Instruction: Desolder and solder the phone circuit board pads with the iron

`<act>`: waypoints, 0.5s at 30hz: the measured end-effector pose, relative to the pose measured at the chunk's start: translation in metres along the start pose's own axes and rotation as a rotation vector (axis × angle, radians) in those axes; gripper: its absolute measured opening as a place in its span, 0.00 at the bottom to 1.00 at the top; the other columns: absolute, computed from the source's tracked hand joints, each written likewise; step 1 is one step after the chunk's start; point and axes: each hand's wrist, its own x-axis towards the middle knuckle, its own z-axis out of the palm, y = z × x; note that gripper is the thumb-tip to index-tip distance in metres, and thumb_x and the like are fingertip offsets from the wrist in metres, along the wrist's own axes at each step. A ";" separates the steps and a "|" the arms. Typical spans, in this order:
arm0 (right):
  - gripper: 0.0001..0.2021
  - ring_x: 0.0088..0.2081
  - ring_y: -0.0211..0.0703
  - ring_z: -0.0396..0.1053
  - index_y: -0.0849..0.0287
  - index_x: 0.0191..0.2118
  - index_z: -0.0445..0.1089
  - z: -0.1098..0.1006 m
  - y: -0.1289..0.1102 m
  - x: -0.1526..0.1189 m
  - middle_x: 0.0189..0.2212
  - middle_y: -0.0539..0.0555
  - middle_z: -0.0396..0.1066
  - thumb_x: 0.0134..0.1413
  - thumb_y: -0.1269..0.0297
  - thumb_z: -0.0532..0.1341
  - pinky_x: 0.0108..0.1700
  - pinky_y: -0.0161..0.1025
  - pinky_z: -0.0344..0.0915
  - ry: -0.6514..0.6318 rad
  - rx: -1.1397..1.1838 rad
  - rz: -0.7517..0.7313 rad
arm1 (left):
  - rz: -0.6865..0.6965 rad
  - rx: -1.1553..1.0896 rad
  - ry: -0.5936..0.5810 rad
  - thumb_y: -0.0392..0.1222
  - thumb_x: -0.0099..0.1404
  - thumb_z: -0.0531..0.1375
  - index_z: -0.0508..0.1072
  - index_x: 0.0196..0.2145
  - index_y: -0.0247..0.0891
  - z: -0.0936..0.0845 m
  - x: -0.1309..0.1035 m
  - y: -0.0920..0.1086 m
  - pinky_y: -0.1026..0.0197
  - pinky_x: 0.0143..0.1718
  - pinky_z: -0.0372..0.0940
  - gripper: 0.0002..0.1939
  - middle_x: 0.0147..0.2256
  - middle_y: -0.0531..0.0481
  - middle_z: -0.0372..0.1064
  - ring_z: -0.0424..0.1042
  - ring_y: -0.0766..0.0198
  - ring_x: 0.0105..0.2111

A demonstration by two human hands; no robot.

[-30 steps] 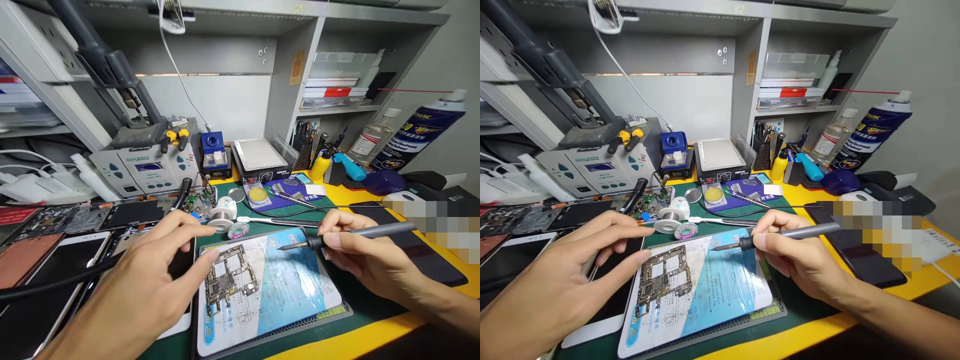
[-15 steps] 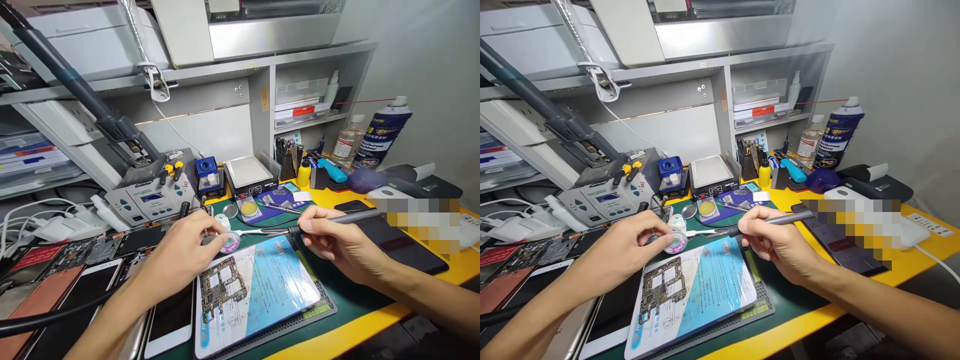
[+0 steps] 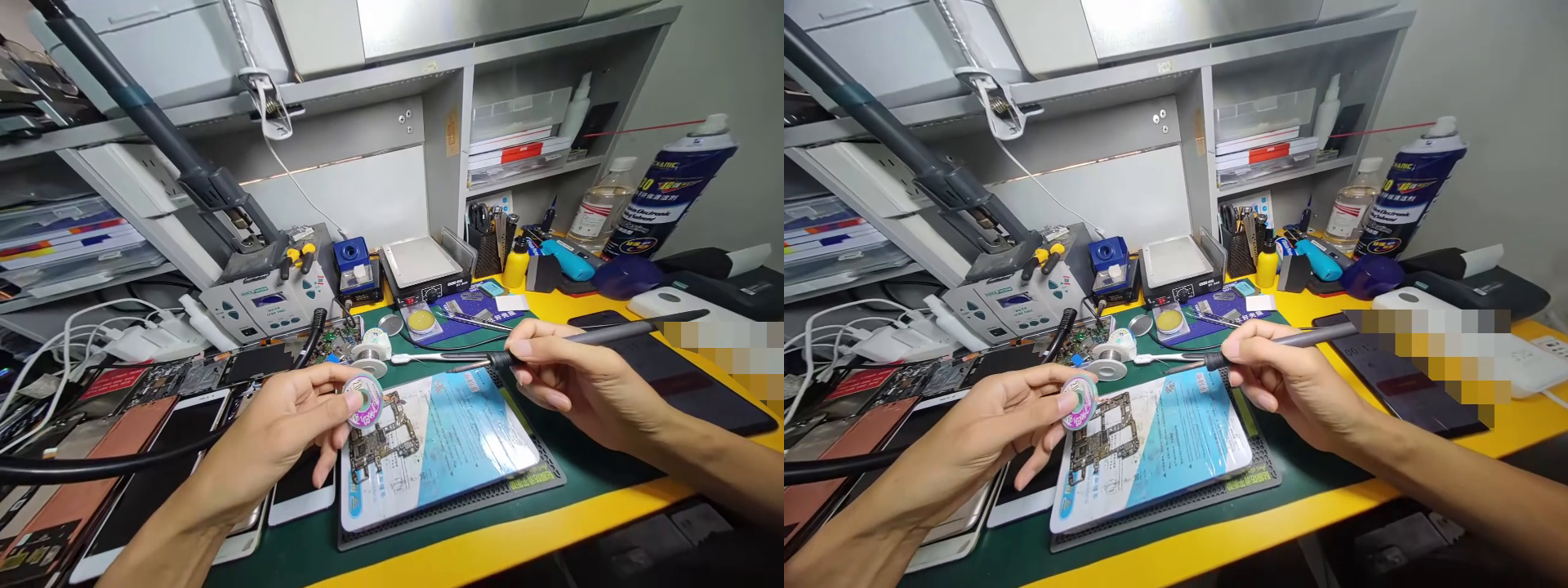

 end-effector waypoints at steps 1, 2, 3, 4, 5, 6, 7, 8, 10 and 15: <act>0.14 0.14 0.27 0.57 0.61 0.23 0.75 0.000 0.000 0.000 0.18 0.51 0.73 0.41 0.62 0.79 0.17 0.27 0.46 -0.005 0.003 0.004 | 0.050 0.038 0.025 0.52 0.77 0.56 0.76 0.48 0.37 0.001 -0.003 -0.001 0.65 0.15 0.58 0.16 0.21 0.58 0.66 0.62 0.69 0.14; 0.14 0.14 0.27 0.57 0.61 0.23 0.75 0.001 -0.001 0.000 0.18 0.51 0.73 0.41 0.62 0.79 0.17 0.27 0.47 -0.011 0.006 0.008 | 0.115 0.088 0.059 0.51 0.77 0.56 0.78 0.46 0.39 0.002 -0.005 -0.002 0.65 0.16 0.61 0.15 0.22 0.57 0.69 0.65 0.69 0.15; 0.14 0.14 0.27 0.58 0.61 0.23 0.75 0.001 -0.001 0.000 0.18 0.51 0.73 0.41 0.62 0.80 0.16 0.27 0.47 -0.017 0.008 0.013 | 0.195 0.148 0.101 0.49 0.77 0.58 0.79 0.45 0.40 0.003 -0.009 -0.003 0.64 0.20 0.66 0.13 0.25 0.54 0.73 0.70 0.67 0.19; 0.14 0.14 0.26 0.58 0.61 0.23 0.75 0.001 -0.001 0.000 0.18 0.51 0.73 0.41 0.62 0.80 0.16 0.26 0.48 -0.024 0.009 0.020 | 0.283 0.216 0.145 0.46 0.76 0.60 0.80 0.44 0.42 0.003 -0.012 -0.005 0.64 0.26 0.71 0.10 0.30 0.52 0.78 0.75 0.66 0.25; 0.15 0.13 0.26 0.58 0.61 0.23 0.75 0.001 -0.001 0.000 0.18 0.51 0.74 0.41 0.62 0.80 0.16 0.26 0.49 -0.032 0.007 0.029 | 0.377 0.286 0.186 0.42 0.74 0.61 0.81 0.44 0.44 0.004 -0.015 -0.007 0.63 0.34 0.75 0.07 0.36 0.51 0.80 0.79 0.64 0.31; 0.15 0.13 0.27 0.59 0.61 0.23 0.76 0.002 -0.001 -0.001 0.18 0.51 0.74 0.41 0.61 0.80 0.16 0.26 0.50 -0.041 0.005 0.037 | 0.470 0.350 0.221 0.37 0.73 0.62 0.81 0.45 0.45 0.006 -0.019 -0.010 0.63 0.42 0.76 0.08 0.42 0.50 0.82 0.81 0.63 0.38; 0.15 0.12 0.27 0.59 0.61 0.24 0.77 0.002 -0.001 -0.001 0.17 0.52 0.75 0.40 0.60 0.81 0.15 0.26 0.51 -0.051 0.001 0.046 | 0.551 0.401 0.243 0.33 0.71 0.63 0.81 0.46 0.45 0.007 -0.022 -0.014 0.63 0.49 0.75 0.11 0.46 0.50 0.82 0.81 0.63 0.44; 0.16 0.11 0.28 0.61 0.62 0.25 0.79 0.002 0.000 -0.002 0.17 0.53 0.76 0.40 0.58 0.82 0.14 0.26 0.52 -0.062 -0.004 0.059 | 0.631 0.459 0.246 0.28 0.69 0.63 0.81 0.48 0.44 0.008 -0.026 -0.018 0.64 0.53 0.73 0.15 0.47 0.50 0.82 0.80 0.64 0.47; 0.16 0.11 0.32 0.64 0.61 0.29 0.82 0.001 0.002 -0.003 0.18 0.56 0.79 0.40 0.56 0.83 0.13 0.27 0.54 -0.093 -0.026 0.076 | 0.806 0.631 0.240 0.24 0.68 0.62 0.79 0.52 0.38 0.010 -0.032 -0.028 0.64 0.54 0.71 0.18 0.48 0.46 0.82 0.79 0.63 0.49; 0.12 0.14 0.38 0.72 0.58 0.34 0.84 -0.004 0.011 -0.009 0.25 0.57 0.83 0.54 0.54 0.78 0.13 0.29 0.61 -0.222 -0.192 -0.006 | 1.056 1.014 0.223 0.24 0.70 0.63 0.77 0.57 0.30 0.016 -0.044 -0.045 0.54 0.55 0.67 0.19 0.49 0.40 0.82 0.74 0.53 0.53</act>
